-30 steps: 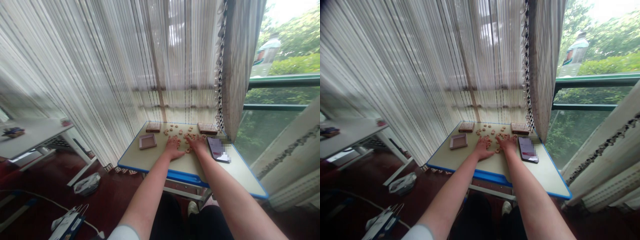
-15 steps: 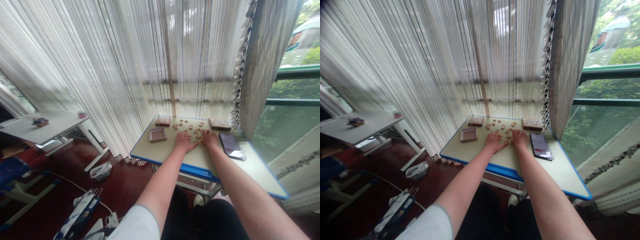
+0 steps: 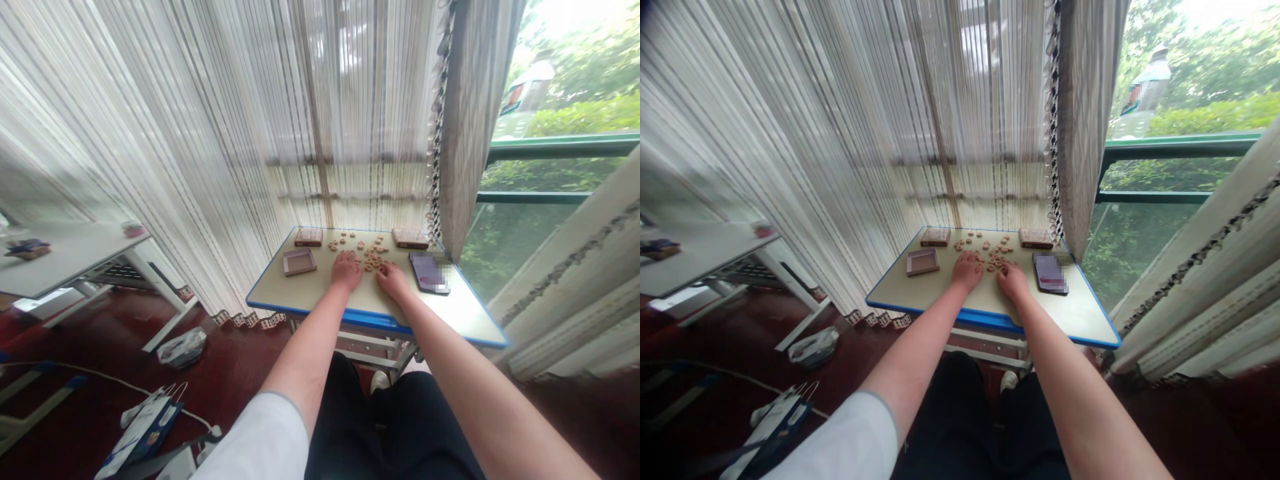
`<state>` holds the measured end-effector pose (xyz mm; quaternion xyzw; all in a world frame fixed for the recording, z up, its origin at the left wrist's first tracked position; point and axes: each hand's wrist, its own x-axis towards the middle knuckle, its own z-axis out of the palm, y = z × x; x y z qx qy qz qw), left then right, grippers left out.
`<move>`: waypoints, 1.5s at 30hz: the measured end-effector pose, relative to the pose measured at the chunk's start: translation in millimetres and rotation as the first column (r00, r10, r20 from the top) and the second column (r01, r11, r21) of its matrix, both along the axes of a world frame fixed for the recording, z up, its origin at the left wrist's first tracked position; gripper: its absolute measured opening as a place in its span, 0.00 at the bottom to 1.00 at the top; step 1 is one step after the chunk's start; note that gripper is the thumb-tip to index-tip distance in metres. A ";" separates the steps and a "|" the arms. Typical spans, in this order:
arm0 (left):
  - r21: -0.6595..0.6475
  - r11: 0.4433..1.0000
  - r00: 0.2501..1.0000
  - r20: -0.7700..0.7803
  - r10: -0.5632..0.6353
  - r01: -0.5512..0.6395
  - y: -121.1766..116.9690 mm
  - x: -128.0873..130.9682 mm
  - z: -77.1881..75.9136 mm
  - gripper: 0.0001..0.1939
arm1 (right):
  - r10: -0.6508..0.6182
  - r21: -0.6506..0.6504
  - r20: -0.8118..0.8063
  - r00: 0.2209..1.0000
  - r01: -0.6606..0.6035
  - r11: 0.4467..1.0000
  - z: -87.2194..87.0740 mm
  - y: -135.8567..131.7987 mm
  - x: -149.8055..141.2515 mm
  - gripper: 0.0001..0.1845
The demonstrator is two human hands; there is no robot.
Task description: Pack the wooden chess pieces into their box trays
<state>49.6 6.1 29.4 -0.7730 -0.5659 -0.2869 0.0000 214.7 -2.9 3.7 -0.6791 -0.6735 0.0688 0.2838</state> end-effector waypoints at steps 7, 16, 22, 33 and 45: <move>0.075 0.995 0.996 0.056 0.067 -0.072 -23.7 -41.6 3.0 0.19 | 0.017 0.024 0.026 1.000 -0.018 1.000 9.9 1.0 -2.1 0.22; 0.085 0.862 0.858 0.186 0.479 -0.500 -31.4 -151.6 5.0 0.25 | 0.277 0.190 -0.306 0.911 -0.227 0.955 26.1 10.8 -104.8 0.24; -0.144 0.858 0.841 0.174 0.512 -0.493 -22.0 -178.1 -10.1 0.28 | 0.284 0.094 -0.360 0.888 -0.268 0.959 20.8 5.4 -208.5 0.30; -0.154 0.911 0.872 0.266 0.411 -0.383 -25.0 -185.7 -10.3 0.17 | 0.177 0.024 -0.378 0.909 -0.181 0.983 8.7 -1.4 -208.9 0.25; -0.221 0.973 0.942 0.308 0.132 -0.064 -36.0 -129.8 0.7 0.24 | -0.030 0.088 -0.357 0.934 0.065 0.994 26.2 -66.3 -131.0 0.25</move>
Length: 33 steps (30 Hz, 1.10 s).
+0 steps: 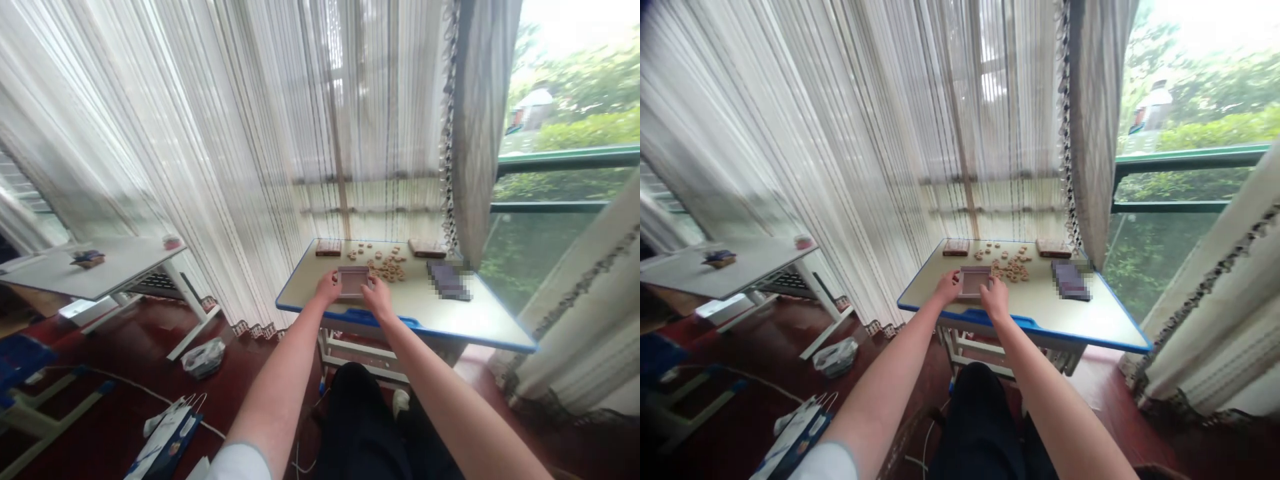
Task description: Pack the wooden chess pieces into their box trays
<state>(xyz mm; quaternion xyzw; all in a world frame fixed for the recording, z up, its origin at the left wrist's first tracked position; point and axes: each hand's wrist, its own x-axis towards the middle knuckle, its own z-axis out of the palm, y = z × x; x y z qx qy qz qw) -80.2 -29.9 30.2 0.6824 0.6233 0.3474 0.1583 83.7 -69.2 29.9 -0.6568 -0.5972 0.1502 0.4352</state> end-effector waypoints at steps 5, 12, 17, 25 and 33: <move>-0.077 0.994 0.990 -0.111 -0.086 0.078 -3.8 54.3 8.4 0.26 | -0.119 -0.019 0.121 0.985 0.122 0.992 3.2 -29.0 46.3 0.22; -0.210 0.954 0.910 -0.311 -0.274 0.215 8.1 88.4 9.6 0.21 | -0.023 -0.247 0.248 0.968 0.086 0.965 10.5 -34.9 108.1 0.18; -0.066 0.986 0.914 -0.369 -0.170 0.156 24.4 83.5 14.1 0.20 | -0.005 -0.194 0.233 0.972 0.051 0.980 21.1 -5.0 140.1 0.19; 0.178 0.902 0.872 -0.382 -0.305 0.394 96.4 108.2 21.3 0.15 | 0.077 0.065 0.337 0.938 -0.105 0.992 9.2 100.4 144.0 0.17; 0.069 0.854 0.743 -0.533 -0.405 0.516 142.3 110.4 5.6 0.16 | 0.008 0.207 0.372 0.928 -0.091 0.974 -13.8 128.3 146.8 0.16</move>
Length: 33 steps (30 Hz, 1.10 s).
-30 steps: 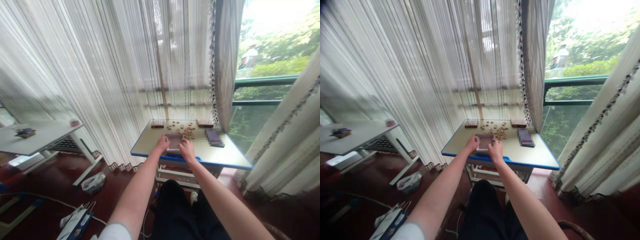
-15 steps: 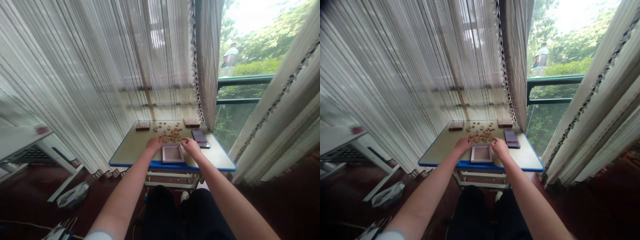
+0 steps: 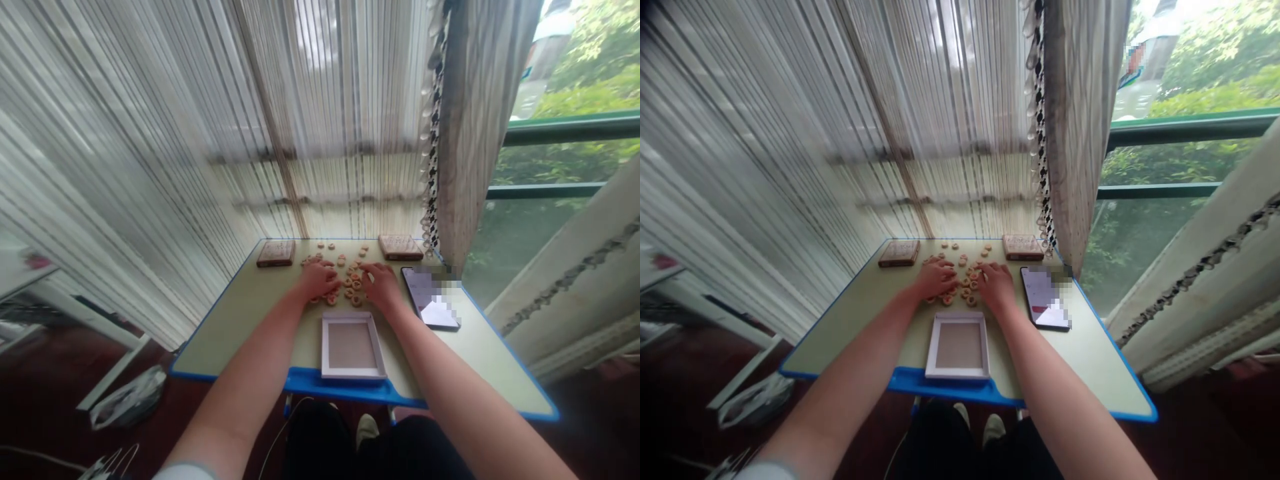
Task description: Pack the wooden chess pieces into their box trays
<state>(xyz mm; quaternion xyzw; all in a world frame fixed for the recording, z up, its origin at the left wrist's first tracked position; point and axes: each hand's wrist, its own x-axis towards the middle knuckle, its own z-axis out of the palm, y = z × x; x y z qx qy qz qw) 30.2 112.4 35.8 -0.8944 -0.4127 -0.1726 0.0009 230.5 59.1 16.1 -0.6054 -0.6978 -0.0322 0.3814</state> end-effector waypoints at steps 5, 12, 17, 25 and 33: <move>-0.065 0.997 0.996 0.068 0.053 -0.049 -5.2 3.3 1.0 0.11 | -0.042 -0.085 -0.059 0.997 0.037 0.996 2.9 -0.2 -0.4 0.16; -0.033 0.997 0.958 0.277 0.074 -0.068 -5.9 7.1 0.2 0.07 | -0.032 -0.059 -0.136 0.990 0.024 0.998 1.2 5.3 1.0 0.16; -0.094 0.994 0.980 0.187 0.064 -0.047 -3.2 4.4 -3.7 0.12 | -0.023 -0.073 -0.102 0.994 0.016 0.997 -1.2 8.6 4.0 0.16; -0.034 0.994 0.988 0.111 0.111 -0.108 -7.8 3.3 -6.0 0.15 | -0.035 -0.097 -0.089 0.995 0.026 0.995 -7.9 11.4 5.7 0.16; 0.043 0.978 0.973 0.118 0.198 -0.204 7.0 -9.3 -10.3 0.21 | -0.056 -0.127 -0.016 0.998 0.054 0.990 -4.2 8.5 7.5 0.18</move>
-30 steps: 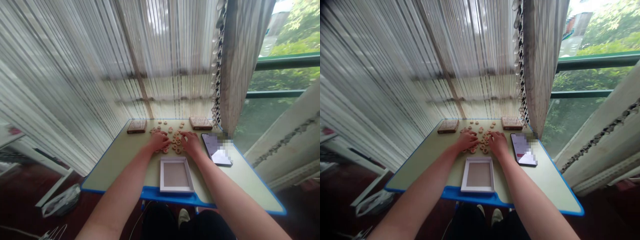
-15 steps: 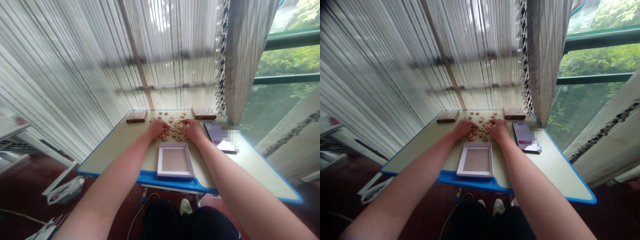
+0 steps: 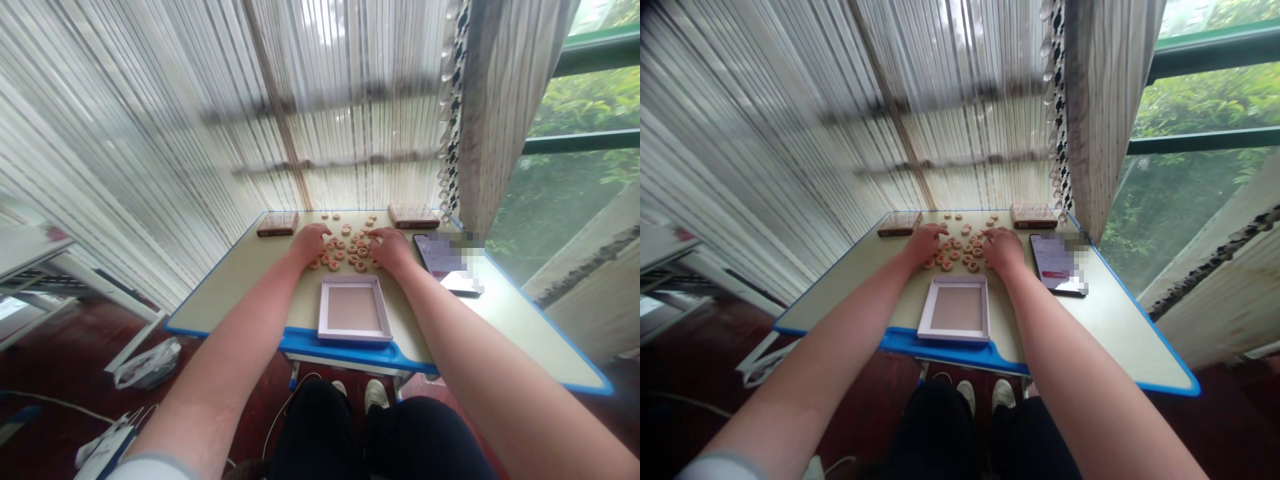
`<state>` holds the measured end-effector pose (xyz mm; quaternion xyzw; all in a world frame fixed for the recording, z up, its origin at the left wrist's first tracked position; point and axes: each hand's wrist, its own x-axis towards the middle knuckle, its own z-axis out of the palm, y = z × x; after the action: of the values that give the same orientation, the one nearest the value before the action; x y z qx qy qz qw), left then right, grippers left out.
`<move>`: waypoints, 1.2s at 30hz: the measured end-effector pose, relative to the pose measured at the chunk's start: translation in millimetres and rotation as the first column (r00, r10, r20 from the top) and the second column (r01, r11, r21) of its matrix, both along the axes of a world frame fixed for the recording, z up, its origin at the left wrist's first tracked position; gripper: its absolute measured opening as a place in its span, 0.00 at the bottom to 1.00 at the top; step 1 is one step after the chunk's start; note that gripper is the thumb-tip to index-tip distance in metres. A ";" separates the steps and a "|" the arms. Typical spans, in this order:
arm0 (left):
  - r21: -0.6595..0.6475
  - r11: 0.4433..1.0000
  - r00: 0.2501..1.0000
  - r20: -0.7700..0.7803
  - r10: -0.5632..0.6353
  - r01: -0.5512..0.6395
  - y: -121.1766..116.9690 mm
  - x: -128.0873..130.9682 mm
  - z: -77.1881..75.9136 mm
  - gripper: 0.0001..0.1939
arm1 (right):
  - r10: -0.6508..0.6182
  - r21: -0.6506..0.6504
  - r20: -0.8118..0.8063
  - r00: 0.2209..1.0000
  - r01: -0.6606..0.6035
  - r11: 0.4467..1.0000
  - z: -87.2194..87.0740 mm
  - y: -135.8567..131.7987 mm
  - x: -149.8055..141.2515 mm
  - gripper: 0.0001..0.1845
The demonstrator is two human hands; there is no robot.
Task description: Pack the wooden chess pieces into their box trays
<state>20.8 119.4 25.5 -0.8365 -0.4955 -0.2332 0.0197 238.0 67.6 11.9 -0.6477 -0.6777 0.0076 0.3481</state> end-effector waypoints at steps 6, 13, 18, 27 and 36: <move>-0.073 0.997 0.994 -0.106 0.020 -0.028 -1.0 -11.0 9.1 0.16 | -0.007 -0.146 0.037 0.999 0.012 0.989 9.9 -8.4 -0.3 0.20; -0.338 0.941 1.000 0.002 -0.001 0.001 -4.5 -24.4 17.9 0.19 | 0.110 -0.100 0.087 0.990 -0.101 0.990 4.0 -6.0 -3.9 0.17; -0.455 0.890 0.997 0.056 0.051 -0.020 -2.1 -42.6 18.3 0.23 | 0.225 -0.063 0.102 0.969 -0.220 0.974 -4.3 -1.8 -8.1 0.22; -0.010 0.982 0.982 -0.009 0.190 -0.190 0.6 -25.1 -0.6 0.21 | 0.232 -0.228 0.013 0.973 -0.223 0.948 -4.7 1.1 -7.4 0.29; -0.110 0.979 0.985 -0.032 0.171 -0.173 2.5 -24.7 -5.8 0.18 | 0.155 -0.224 0.018 0.988 -0.147 0.963 -8.3 5.8 -10.3 0.29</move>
<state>-3.9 122.0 19.7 -0.7928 -0.5782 -0.1929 -0.0019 227.7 73.4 3.6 -0.6291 -0.7260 0.0982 0.2598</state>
